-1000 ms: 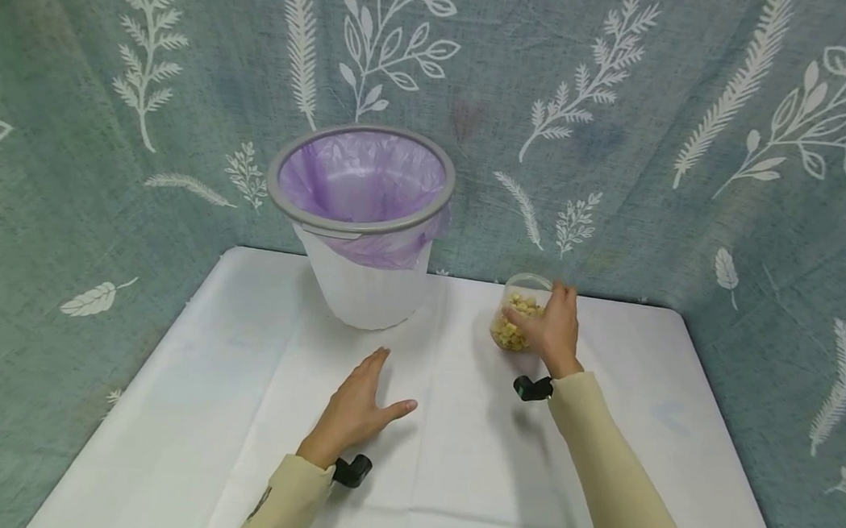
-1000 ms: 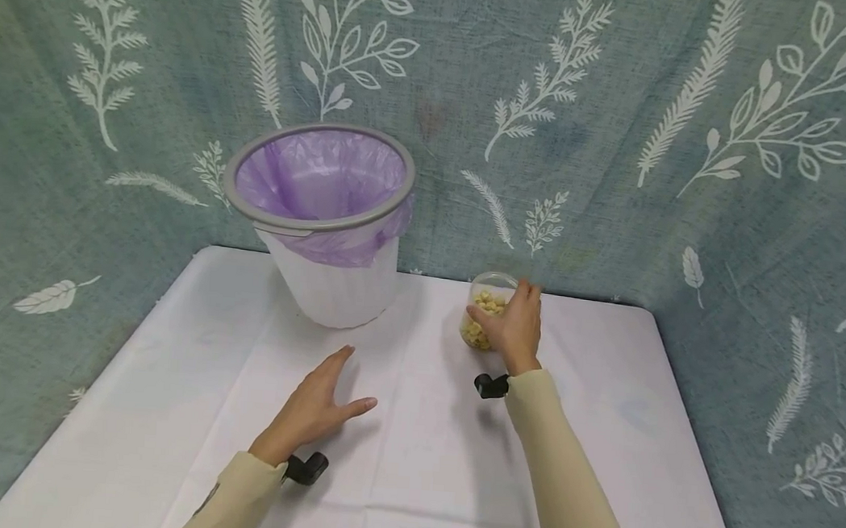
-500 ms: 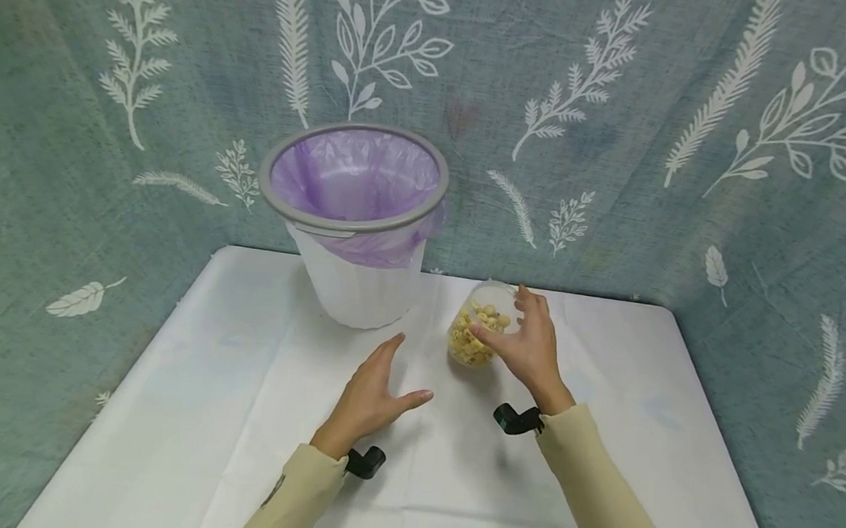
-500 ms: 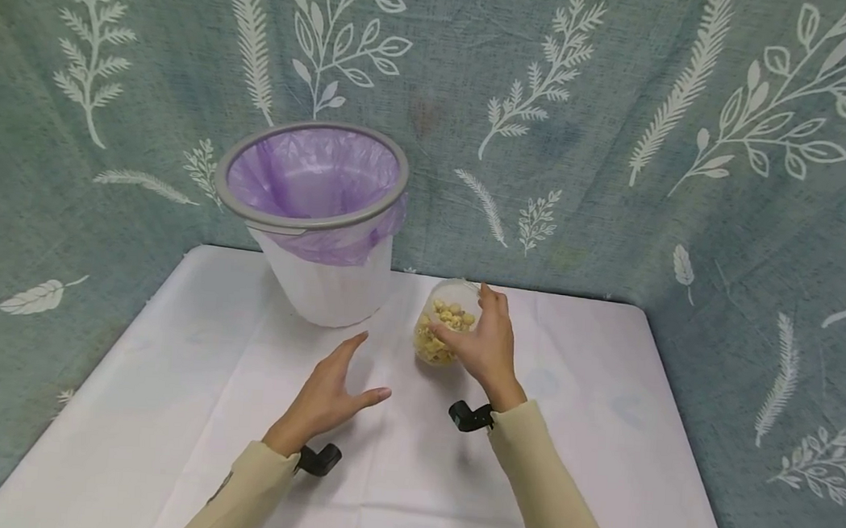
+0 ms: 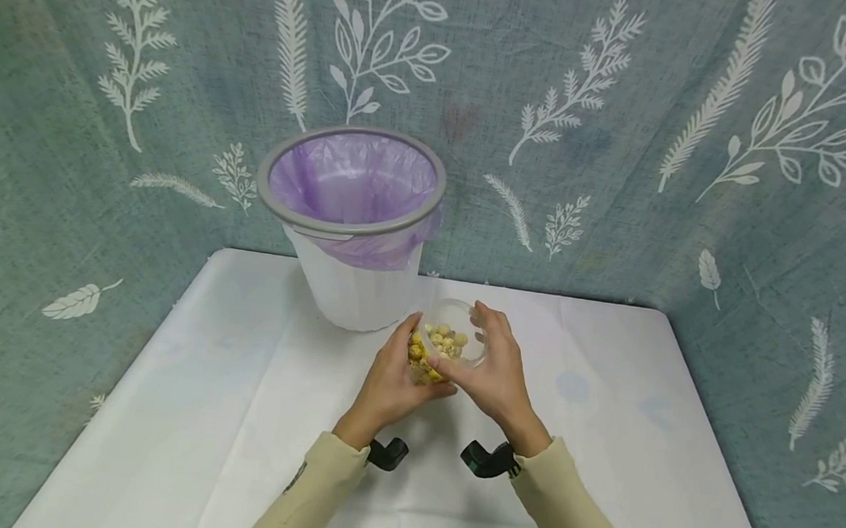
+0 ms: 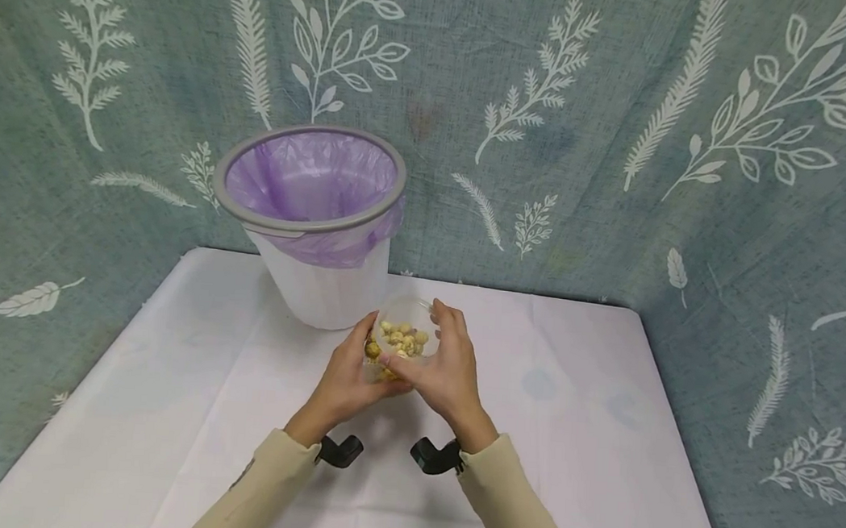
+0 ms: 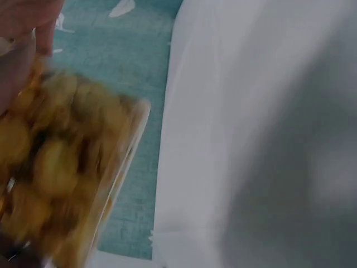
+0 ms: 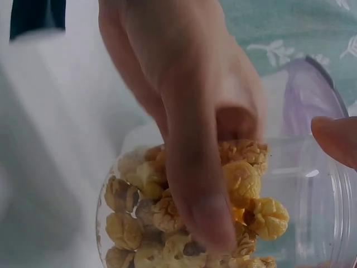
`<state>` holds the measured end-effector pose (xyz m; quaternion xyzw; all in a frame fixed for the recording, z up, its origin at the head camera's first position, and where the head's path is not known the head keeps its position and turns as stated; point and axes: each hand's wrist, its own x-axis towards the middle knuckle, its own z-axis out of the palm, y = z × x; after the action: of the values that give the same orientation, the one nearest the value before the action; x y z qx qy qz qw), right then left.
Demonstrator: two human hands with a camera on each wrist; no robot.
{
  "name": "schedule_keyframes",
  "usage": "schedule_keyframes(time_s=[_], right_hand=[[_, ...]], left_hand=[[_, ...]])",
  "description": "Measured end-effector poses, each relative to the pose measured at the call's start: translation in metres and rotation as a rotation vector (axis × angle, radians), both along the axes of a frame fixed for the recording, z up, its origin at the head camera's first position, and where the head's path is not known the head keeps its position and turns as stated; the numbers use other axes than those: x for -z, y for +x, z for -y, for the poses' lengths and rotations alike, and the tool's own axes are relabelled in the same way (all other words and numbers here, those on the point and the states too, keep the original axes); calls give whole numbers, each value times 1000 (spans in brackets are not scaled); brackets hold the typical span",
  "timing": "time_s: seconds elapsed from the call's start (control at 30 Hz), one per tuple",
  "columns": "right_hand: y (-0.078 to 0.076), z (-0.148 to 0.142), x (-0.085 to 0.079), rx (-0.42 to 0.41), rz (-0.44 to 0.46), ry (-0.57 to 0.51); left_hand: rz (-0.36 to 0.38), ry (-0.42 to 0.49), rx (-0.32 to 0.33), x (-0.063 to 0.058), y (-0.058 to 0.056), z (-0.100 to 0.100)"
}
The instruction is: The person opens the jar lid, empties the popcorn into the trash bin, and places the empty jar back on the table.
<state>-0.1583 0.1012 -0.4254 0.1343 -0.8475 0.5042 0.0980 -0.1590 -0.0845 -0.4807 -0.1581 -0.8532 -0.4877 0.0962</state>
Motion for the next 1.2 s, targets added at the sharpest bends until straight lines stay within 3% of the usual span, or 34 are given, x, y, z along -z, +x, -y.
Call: schedule_keyframes(time_s=[0.33,0.83,1.0,1.2], right_hand=[[5,5,0,-16,18,-72],[5,-3,5,-84,48,-193],[4,-11,5,-193,64,-235],[1,-24,1,-418,137,-271]], left_hand=[[-135,21,-34,-2,1,-4],[-167,-5,-34,-8,4,-2],[-86,82,72,-10,5,2],[60,168,236,-12,8,14]])
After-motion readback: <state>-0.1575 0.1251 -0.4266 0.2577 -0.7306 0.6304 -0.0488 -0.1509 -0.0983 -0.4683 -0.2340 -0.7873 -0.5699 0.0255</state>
